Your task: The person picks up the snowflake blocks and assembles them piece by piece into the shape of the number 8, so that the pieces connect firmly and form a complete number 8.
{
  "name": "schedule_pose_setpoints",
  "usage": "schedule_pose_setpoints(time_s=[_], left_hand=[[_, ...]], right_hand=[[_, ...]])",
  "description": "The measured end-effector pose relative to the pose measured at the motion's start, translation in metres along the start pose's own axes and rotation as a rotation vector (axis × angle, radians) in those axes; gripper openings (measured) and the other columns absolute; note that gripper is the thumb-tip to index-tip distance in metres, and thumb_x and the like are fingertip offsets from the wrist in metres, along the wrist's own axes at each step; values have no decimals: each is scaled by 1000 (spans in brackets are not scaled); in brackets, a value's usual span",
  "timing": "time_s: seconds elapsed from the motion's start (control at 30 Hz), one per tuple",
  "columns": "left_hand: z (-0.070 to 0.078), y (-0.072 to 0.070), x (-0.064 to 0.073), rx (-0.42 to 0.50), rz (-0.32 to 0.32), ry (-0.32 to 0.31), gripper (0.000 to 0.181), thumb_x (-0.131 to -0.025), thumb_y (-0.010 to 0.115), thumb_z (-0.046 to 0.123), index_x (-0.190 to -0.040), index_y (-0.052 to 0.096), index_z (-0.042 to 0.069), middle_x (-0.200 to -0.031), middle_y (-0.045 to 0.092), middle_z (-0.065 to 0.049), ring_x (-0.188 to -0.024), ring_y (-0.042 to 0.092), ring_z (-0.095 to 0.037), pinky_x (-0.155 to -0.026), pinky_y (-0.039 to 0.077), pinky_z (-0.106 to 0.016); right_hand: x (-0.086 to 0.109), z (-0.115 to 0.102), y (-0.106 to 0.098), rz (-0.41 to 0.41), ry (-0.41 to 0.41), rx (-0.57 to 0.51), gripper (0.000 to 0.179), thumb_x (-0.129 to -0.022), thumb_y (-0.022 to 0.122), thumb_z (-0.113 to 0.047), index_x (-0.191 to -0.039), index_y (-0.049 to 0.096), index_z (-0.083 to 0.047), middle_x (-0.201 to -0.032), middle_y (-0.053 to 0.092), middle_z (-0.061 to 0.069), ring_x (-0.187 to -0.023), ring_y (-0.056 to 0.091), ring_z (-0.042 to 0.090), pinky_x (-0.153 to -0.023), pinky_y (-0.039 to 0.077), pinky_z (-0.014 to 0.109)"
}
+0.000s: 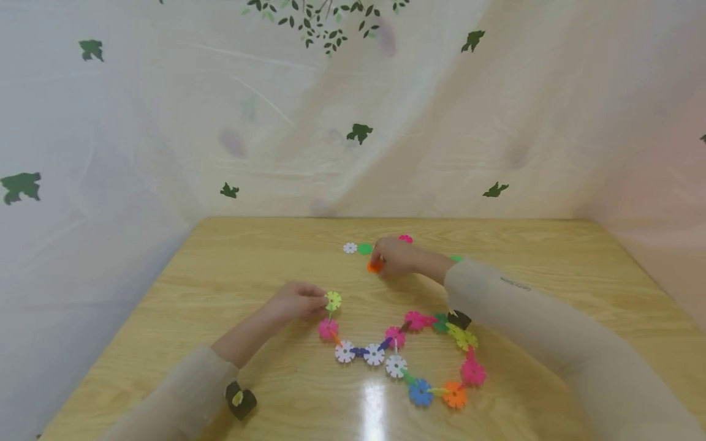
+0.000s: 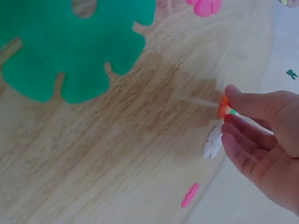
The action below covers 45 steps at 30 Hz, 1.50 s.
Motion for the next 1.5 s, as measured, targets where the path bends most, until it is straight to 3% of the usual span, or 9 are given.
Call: schedule_pose_setpoints(time_s=[0.33,0.57,0.93,1.33,1.5], left_hand=[[-2,3,0,-2,-3,13,31,-87,68,15,-113,64,-2,-109,71,-18,-83,68,-9,-82,58,-28],[2,3,0,-10,4,25,31,-88,67,15,-113,65,-2,-110,70,-18,-85,68,-11,-82,58,-29],[4,3,1,-7,3,20,28,-88,67,14,-111,66,-2,-105,71,-16,-84,68,-11,-83,58,-28],[4,2,1,-1,9,27,27,-87,68,14,-108,66,-3,-102,72,-15,-78,67,-8,-81,58,-27],[5,1,1,-19,18,21,28,-87,68,16,-108,66,-2,-101,72,-13,-80,67,-9,-83,56,-28]], right_hand=[[1,-4,3,30,14,-17,11,-73,76,0,-83,72,-3,-83,70,8,-76,62,18,-70,54,25],[-1,6,5,10,48,-69,18,-72,76,-1,-89,68,-4,-86,67,8,-80,58,18,-75,51,27],[3,7,2,-1,62,-194,25,-66,83,-4,-85,67,-3,-79,67,8,-71,57,10,-65,47,16],[7,-23,-5,32,-52,-257,9,-75,80,-12,-78,74,-6,-69,72,5,-59,52,-2,-58,46,12],[8,-33,-2,21,-15,-437,12,-79,77,-10,-84,76,0,-76,75,13,-60,68,8,-59,58,21]])
Point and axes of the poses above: each hand's wrist, its own x-axis away from the middle knuckle, its own y-axis out of the palm, z = x × y, the point moved 10 cm from there along -x, towards the middle knuckle
